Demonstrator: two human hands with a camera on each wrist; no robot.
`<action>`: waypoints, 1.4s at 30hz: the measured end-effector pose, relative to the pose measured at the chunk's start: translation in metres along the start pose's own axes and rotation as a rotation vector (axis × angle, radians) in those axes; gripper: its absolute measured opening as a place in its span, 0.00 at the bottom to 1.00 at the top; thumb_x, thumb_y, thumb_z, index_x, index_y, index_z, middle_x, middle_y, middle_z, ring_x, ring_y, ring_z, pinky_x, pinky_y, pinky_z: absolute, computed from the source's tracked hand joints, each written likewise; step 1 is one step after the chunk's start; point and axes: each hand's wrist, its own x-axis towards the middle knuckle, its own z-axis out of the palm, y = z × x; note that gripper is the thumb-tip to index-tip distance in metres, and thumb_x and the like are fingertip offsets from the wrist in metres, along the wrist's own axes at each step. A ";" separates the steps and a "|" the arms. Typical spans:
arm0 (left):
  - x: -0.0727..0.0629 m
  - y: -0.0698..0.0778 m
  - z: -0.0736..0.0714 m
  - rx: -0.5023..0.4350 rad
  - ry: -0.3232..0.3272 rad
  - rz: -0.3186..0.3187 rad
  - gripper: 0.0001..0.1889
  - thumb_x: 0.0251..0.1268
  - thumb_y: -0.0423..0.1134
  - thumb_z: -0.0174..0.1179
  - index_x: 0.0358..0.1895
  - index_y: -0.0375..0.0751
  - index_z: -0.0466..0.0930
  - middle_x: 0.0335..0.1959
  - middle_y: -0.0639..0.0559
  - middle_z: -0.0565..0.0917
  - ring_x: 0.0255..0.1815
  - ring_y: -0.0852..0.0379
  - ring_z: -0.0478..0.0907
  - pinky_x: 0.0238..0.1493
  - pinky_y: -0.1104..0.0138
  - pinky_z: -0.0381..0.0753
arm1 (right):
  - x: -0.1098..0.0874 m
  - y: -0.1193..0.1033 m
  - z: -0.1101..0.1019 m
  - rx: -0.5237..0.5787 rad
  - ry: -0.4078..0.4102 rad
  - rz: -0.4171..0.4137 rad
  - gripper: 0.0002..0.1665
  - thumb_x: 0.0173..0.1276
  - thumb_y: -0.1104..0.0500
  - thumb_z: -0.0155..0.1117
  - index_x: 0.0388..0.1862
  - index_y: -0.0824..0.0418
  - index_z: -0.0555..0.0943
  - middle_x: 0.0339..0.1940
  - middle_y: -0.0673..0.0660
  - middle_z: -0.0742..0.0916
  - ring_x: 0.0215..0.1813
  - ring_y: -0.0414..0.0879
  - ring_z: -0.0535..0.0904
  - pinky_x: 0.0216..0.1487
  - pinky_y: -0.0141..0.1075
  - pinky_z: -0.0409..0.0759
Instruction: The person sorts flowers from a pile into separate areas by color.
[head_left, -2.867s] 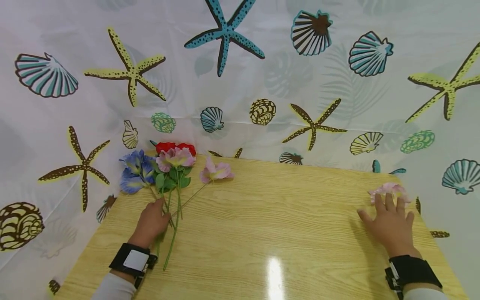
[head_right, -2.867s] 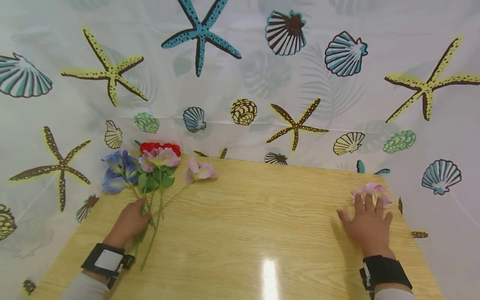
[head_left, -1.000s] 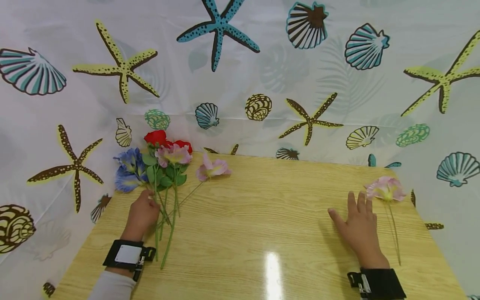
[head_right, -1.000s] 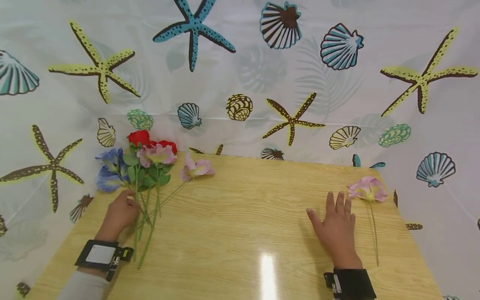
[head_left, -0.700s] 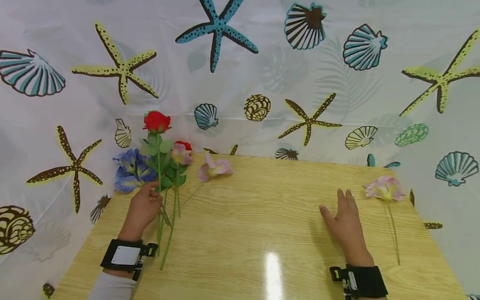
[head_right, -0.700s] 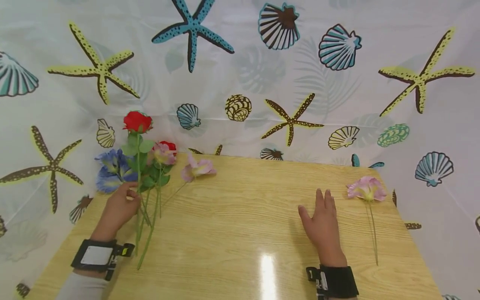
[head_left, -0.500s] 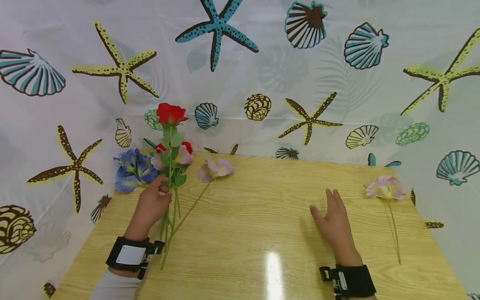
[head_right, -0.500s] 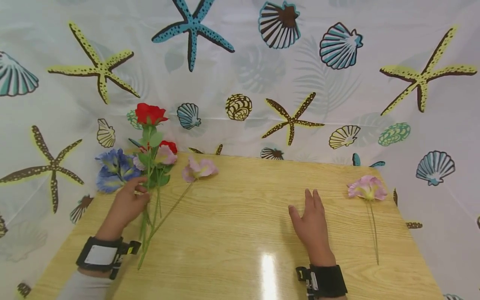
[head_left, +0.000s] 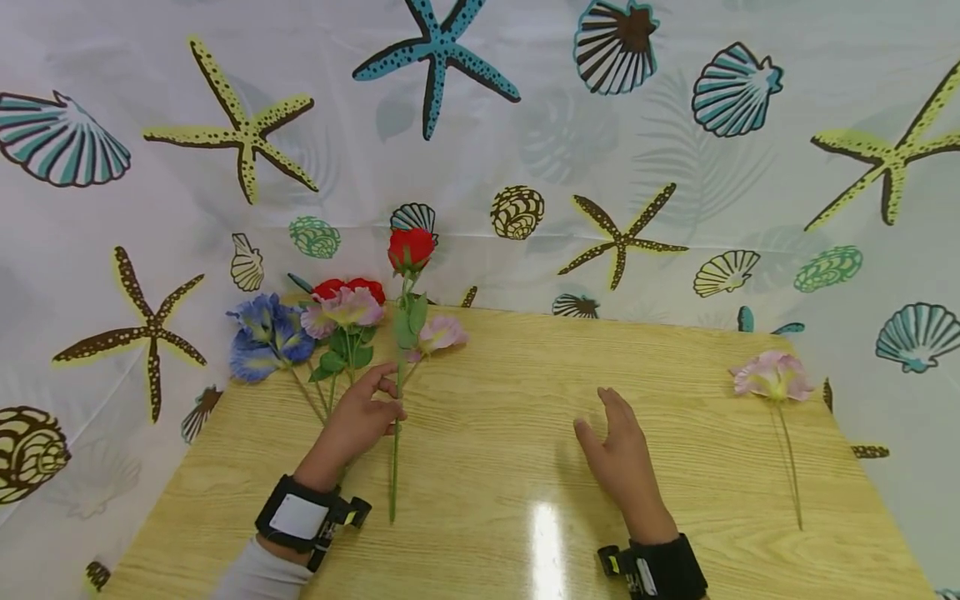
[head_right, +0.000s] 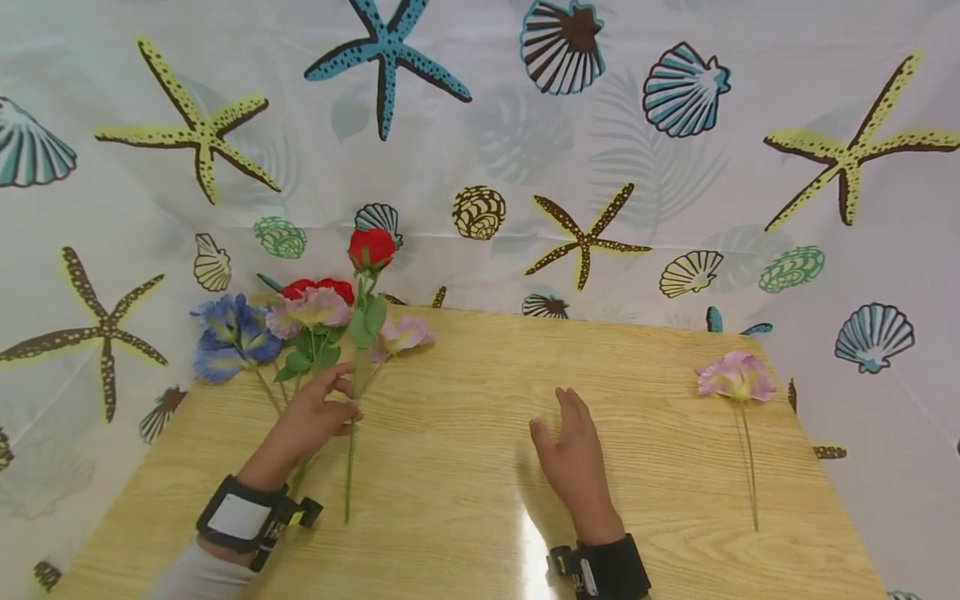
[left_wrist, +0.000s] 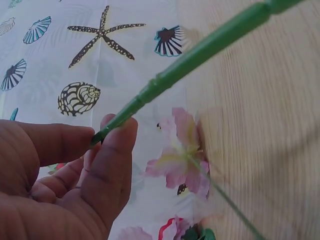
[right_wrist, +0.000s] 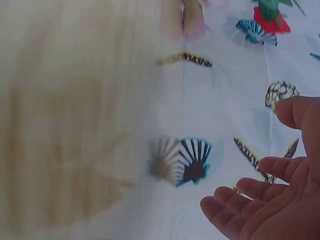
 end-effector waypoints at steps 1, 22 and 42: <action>0.000 0.001 0.003 -0.010 -0.003 -0.002 0.27 0.67 0.29 0.51 0.68 0.45 0.56 0.46 0.42 0.67 0.41 0.46 0.79 0.34 0.57 0.78 | -0.002 -0.004 0.003 0.010 -0.001 -0.011 0.38 0.70 0.44 0.52 0.71 0.62 0.58 0.69 0.64 0.62 0.68 0.60 0.59 0.58 0.57 0.63; 0.009 0.026 0.081 -0.200 -0.100 0.058 0.23 0.59 0.28 0.59 0.57 0.42 0.66 0.48 0.41 0.69 0.40 0.47 0.80 0.38 0.59 0.78 | -0.033 -0.078 0.074 0.346 -0.075 -0.004 0.21 0.68 0.52 0.58 0.58 0.55 0.72 0.49 0.55 0.80 0.45 0.42 0.79 0.35 0.33 0.79; 0.005 0.029 0.115 -0.198 -0.047 0.161 0.24 0.59 0.29 0.60 0.59 0.41 0.68 0.56 0.44 0.70 0.56 0.47 0.71 0.45 0.59 0.76 | -0.040 -0.074 0.069 0.192 -0.101 -0.117 0.18 0.63 0.66 0.61 0.53 0.59 0.73 0.31 0.46 0.79 0.31 0.38 0.76 0.28 0.30 0.74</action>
